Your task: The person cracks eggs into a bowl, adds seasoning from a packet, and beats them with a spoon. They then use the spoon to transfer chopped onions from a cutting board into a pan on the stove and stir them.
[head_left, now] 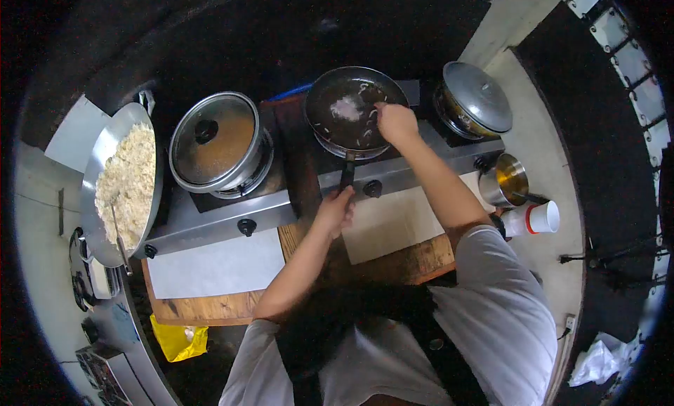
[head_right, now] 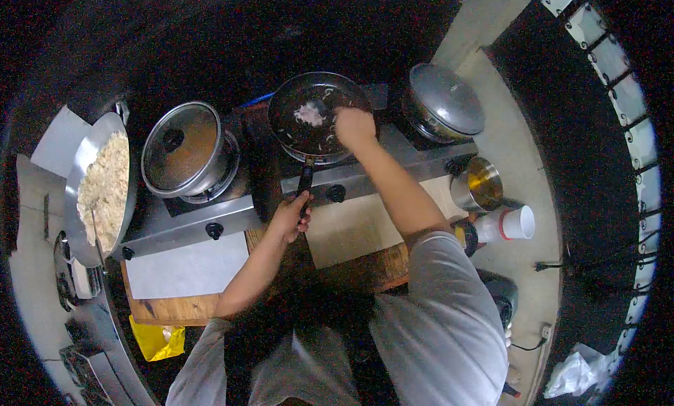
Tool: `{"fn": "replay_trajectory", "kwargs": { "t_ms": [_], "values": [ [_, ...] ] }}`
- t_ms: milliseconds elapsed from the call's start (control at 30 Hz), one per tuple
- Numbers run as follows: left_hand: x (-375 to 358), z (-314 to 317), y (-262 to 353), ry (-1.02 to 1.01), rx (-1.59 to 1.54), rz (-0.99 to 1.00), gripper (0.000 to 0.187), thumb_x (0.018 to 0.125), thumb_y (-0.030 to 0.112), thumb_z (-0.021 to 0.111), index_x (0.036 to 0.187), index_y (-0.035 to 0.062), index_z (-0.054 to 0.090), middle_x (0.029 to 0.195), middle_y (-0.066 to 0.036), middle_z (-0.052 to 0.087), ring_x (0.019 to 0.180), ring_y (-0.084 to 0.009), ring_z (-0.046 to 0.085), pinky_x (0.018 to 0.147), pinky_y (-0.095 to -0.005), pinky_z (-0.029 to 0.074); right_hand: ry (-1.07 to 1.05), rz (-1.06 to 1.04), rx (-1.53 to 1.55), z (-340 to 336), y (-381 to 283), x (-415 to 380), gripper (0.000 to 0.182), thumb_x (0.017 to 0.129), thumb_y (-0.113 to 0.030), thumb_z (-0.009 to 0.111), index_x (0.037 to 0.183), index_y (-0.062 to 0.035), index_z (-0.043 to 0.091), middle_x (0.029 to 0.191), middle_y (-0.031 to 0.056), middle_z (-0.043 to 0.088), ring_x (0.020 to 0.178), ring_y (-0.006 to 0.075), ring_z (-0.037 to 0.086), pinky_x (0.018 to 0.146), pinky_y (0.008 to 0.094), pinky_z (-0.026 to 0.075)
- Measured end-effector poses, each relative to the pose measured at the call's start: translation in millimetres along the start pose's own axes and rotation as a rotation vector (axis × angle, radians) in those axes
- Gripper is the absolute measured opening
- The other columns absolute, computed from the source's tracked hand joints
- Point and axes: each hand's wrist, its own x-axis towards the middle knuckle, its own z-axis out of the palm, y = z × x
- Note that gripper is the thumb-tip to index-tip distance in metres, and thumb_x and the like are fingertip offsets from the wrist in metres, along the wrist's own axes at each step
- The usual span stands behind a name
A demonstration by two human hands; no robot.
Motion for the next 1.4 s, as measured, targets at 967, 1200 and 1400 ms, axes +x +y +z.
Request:
{"fn": "replay_trajectory", "kwargs": {
  "t_ms": [967, 1200, 1400],
  "values": [
    [-4.4, 1.8, 2.7, 0.031, 0.009, 0.042, 0.04, 0.095, 0.048, 0.055, 0.102, 0.0091, 0.059, 0.075, -0.006, 0.061, 0.053, -0.0141, 0.055, 0.039, -0.0244, 0.037, 0.006, 0.075, 0.03, 8.1, 6.0, 27.6, 0.028, 0.089, -0.02, 0.048, 0.104, -0.0137, 0.07, 0.095, 0.0187, 0.07, 0.091, 0.0349, 0.068, 0.078, 0.0474, 0.054],
    [-1.1, 2.7, 2.8, 0.028, 0.014, 0.003, 0.045, 0.096, 0.053, 0.049, 0.109, 0.0112, 0.058, 0.082, -0.008, 0.067, 0.055, -0.0155, 0.059, 0.041, -0.0271, 0.042, -0.034, 0.139, -0.11, 15.6, 31.8, 35.6, 0.027, 0.09, -0.018, 0.047, 0.105, -0.0101, 0.069, 0.095, 0.0186, 0.07, 0.088, 0.0353, 0.068, 0.076, 0.0476, 0.053],
    [-8.9, -5.3, -1.7, 0.021, 0.06, -0.01, 0.046, 0.098, 0.053, 0.045, 0.114, 0.0117, 0.057, 0.085, -0.007, 0.069, 0.058, -0.0154, 0.061, 0.043, -0.0261, 0.044, 0.1, -0.042, -0.073, -6.1, 7.1, -4.5, 0.03, 0.091, -0.013, 0.045, 0.109, -0.0106, 0.069, 0.089, 0.0161, 0.07, 0.087, 0.0328, 0.068, 0.075, 0.0465, 0.054]
  ]
}}
